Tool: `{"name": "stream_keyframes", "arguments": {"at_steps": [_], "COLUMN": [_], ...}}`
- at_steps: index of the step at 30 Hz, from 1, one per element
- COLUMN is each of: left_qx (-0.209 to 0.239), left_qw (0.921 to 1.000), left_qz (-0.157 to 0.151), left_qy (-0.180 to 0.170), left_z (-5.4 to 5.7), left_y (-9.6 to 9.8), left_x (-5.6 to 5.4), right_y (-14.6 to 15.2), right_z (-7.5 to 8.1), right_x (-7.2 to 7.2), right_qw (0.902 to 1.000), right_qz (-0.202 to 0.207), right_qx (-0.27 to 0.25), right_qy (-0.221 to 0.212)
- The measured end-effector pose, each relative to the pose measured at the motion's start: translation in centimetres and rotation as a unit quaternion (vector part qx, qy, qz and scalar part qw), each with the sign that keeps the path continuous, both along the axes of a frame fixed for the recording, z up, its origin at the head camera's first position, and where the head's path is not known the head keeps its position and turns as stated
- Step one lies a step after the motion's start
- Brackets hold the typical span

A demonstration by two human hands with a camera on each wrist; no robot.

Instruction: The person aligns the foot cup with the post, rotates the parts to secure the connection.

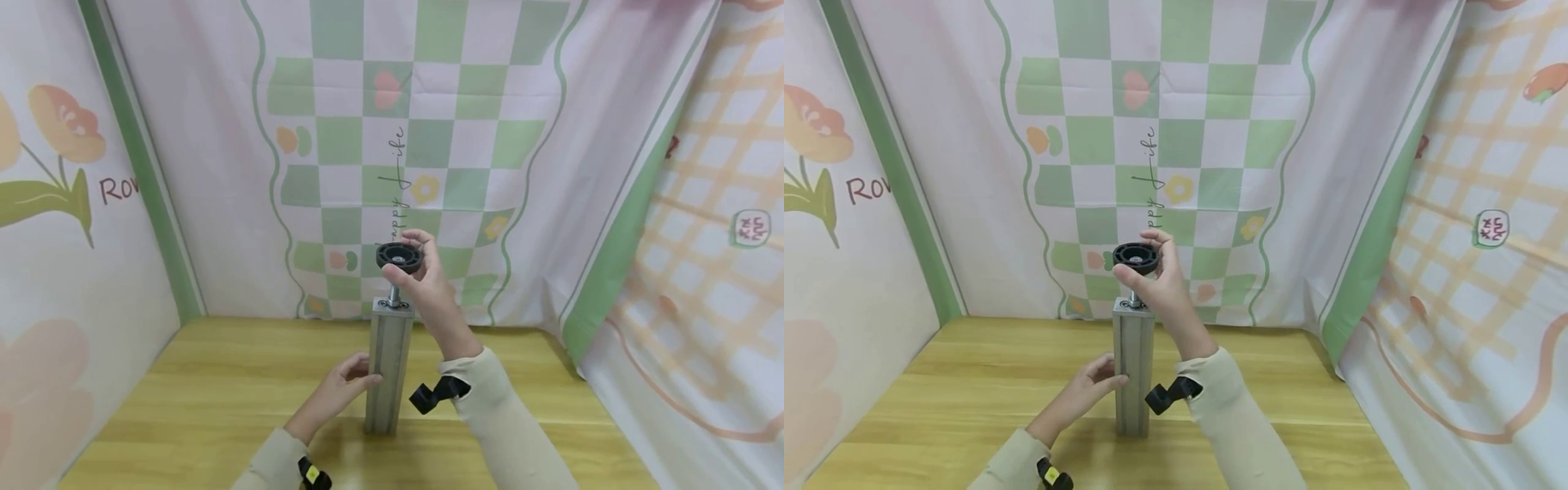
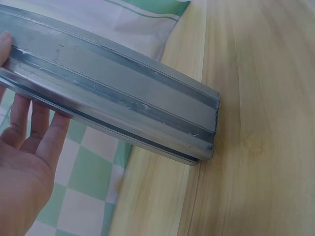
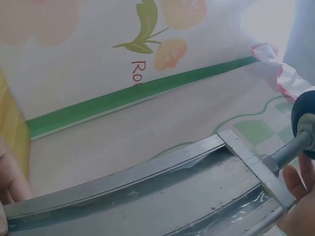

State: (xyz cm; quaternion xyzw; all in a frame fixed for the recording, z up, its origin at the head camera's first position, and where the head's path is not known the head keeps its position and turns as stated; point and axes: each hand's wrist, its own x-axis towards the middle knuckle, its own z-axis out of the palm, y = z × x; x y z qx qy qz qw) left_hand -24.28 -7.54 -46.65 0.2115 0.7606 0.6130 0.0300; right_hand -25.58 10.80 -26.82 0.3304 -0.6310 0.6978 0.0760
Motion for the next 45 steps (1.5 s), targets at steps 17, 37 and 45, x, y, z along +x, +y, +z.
{"name": "stream_keyframes", "arguments": {"at_steps": [17, 37, 45], "left_qx": [-0.012, -0.012, -0.013], "left_qw": [0.9999, 0.9999, 0.9999], "left_qz": [-0.001, -0.002, 0.0], "left_qy": [0.003, -0.011, -0.011], "left_z": [0.3, 0.2, 0.3], "left_y": [-0.1, -0.2, -0.1], "left_x": [0.1, 0.2, 0.2], "right_y": [2.3, 1.9, 1.9], "right_z": [-0.1, 0.0, 0.0], "right_x": [-1.0, -0.6, -0.5], "right_qw": [0.9925, 0.9941, 0.9976], "right_qz": [0.098, 0.106, 0.04], "right_qx": [0.043, 0.02, 0.055], "right_qy": [0.058, 0.006, 0.012]}}
